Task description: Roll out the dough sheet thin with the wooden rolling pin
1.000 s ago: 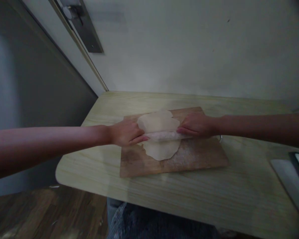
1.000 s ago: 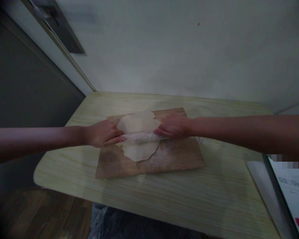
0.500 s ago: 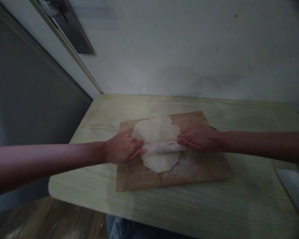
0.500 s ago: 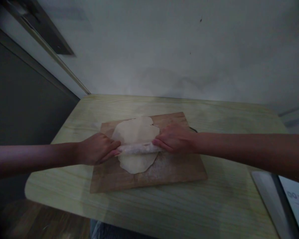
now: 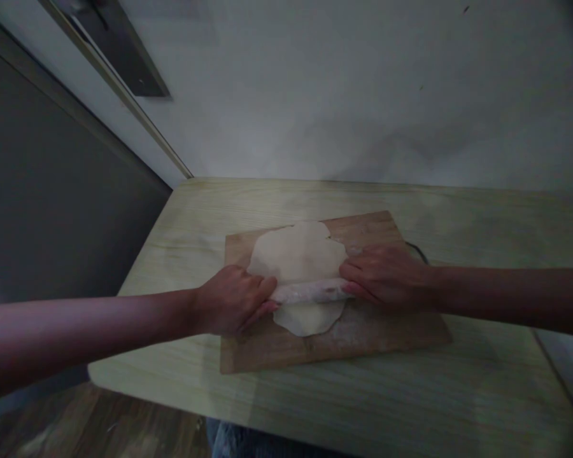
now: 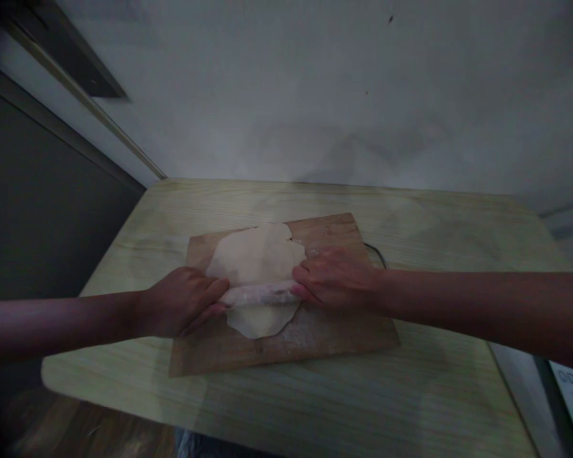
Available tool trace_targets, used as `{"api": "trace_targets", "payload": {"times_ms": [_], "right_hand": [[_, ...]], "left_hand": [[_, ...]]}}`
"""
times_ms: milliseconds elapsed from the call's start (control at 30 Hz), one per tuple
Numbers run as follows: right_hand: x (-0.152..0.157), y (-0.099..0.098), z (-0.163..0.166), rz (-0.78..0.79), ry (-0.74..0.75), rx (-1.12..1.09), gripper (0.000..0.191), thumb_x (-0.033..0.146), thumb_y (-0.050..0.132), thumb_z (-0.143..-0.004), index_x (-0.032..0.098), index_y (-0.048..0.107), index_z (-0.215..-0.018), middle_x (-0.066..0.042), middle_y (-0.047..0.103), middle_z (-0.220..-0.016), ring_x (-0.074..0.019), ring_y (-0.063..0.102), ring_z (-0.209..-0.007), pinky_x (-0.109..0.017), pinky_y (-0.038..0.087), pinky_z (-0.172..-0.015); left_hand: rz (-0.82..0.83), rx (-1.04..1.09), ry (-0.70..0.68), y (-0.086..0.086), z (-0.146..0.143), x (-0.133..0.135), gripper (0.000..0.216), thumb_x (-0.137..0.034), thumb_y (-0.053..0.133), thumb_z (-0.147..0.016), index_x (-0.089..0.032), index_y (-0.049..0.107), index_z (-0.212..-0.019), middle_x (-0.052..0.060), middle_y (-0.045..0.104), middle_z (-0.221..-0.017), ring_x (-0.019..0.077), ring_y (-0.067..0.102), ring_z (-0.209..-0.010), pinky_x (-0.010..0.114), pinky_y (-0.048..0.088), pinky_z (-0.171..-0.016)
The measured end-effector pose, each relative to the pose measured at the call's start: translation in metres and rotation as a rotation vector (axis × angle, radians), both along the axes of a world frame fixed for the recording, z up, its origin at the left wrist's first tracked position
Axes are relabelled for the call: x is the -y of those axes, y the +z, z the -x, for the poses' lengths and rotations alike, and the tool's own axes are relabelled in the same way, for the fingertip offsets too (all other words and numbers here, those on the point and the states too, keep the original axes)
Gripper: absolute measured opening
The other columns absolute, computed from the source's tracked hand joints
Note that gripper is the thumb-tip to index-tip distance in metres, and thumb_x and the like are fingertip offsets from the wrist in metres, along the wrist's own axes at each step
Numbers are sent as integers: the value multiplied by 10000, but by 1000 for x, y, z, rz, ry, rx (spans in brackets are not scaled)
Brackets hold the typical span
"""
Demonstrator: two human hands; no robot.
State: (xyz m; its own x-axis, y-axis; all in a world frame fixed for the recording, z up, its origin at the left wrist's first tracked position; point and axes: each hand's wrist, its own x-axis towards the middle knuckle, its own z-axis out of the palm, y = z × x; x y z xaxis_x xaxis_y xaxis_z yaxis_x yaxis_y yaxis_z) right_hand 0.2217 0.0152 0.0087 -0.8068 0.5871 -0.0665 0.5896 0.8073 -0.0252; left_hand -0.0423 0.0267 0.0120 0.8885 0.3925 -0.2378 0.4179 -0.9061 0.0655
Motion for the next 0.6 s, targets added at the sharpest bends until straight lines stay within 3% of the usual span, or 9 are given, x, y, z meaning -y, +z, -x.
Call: {"api": "trace_targets", "payload": {"times_ms": [433, 600], "right_hand": [[12, 0, 4, -183, 39, 58, 348, 313, 267, -891, 164, 526, -712, -59, 576, -657, -184, 506, -602, -320, 290, -589], [11, 5, 6, -92, -26, 137, 345, 307, 260, -894, 152, 542, -768, -72, 599, -704, -173, 521, -598, -301, 262, -542]], "left_hand": [[-212, 103, 32, -13, 3, 17, 275, -333, 265, -871, -159, 444, -756, 34, 569, -594, 176, 541, -498, 294, 376, -471], [-231, 25, 84, -8, -1, 20, 309, -359, 252, -880, -151, 464, -794, 50, 605, -644, 188, 567, -539, 285, 366, -465]]}}
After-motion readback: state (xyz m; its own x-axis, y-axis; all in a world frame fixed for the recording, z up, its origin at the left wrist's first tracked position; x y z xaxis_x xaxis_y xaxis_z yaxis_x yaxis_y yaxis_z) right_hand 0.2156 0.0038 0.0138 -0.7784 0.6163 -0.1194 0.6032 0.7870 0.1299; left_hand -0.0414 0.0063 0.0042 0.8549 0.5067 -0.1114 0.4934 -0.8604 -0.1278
